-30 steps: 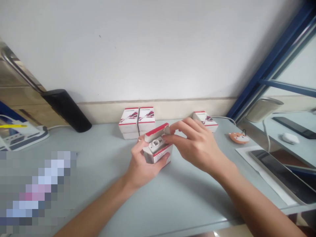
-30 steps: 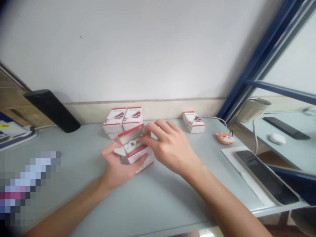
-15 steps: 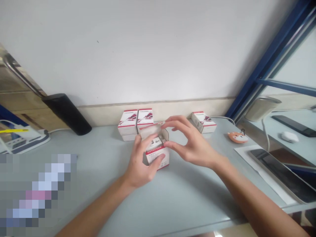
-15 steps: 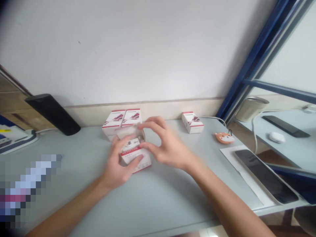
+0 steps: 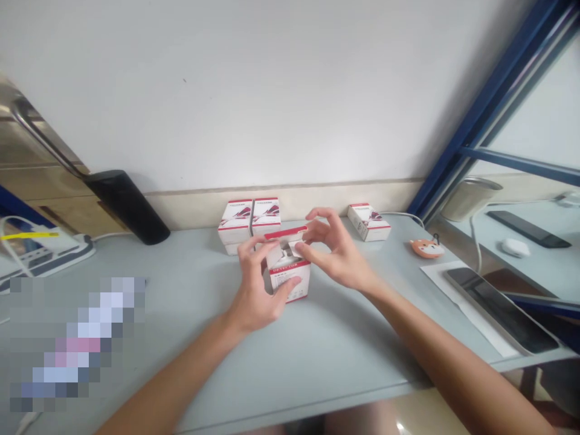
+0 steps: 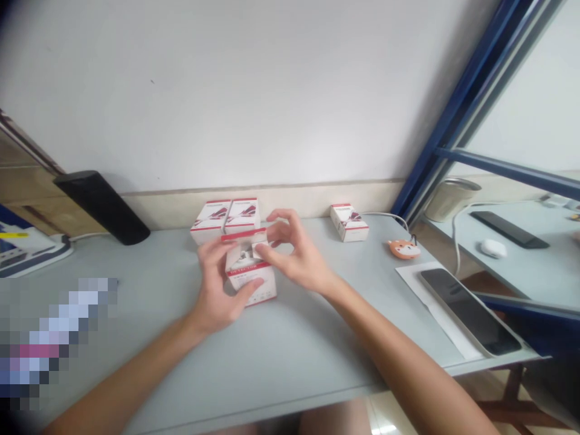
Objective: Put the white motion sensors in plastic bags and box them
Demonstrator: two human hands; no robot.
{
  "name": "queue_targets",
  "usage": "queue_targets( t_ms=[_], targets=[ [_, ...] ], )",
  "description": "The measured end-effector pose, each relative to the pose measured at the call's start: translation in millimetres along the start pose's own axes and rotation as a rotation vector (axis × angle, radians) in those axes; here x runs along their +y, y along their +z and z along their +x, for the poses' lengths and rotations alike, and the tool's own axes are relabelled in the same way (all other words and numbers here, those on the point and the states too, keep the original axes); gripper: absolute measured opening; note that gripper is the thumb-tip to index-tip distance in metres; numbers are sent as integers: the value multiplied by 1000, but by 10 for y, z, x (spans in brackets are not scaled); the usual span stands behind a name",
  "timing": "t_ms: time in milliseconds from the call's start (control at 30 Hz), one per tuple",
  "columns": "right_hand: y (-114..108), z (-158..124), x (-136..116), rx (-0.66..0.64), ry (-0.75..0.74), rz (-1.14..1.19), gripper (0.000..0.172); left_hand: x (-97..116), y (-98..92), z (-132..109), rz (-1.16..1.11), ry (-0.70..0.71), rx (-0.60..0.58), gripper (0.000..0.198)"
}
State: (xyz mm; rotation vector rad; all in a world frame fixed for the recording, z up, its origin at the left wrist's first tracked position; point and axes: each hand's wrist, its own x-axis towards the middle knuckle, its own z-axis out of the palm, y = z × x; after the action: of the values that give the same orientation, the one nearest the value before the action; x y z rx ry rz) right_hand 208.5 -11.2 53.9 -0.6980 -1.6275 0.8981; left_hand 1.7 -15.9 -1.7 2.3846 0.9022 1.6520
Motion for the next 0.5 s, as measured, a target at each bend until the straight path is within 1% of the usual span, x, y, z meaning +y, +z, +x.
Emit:
queue_targets(
  t_ms=[33, 133, 167, 233, 300, 400, 433, 500],
  targets=[
    [-11, 0, -6, -8, -22, -38, 38, -19, 13, -7, -40, 1, 5, 72],
    [-47, -2, -29, -85, -118, -196, 16, -60, 35, -13, -144, -58, -35, 63],
    [-55, -3, -34, -112, -143, -230, 15, -67, 42, -12, -162, -85, -33, 62],
    [-57, -3, -35, -135, -164, -251, 18, -69, 66, -6, -186, -117, -13, 60],
    [-46, -2, -25, -104, -167, -248, 17, -64, 107, 6, -219, -91, 39, 63],
    [-35, 3, 4, -39, -186, -273, 8, -75, 166, 26, -265, 25, 142, 82],
    [-38, 4, 19, -33, -202, -286, 6, -90, 173, 30, -246, 51, 144, 84],
    [-51, 7, 58, -52, -254, -320, 6, -134, 160, 27, -186, 53, 94, 80]
  ],
)
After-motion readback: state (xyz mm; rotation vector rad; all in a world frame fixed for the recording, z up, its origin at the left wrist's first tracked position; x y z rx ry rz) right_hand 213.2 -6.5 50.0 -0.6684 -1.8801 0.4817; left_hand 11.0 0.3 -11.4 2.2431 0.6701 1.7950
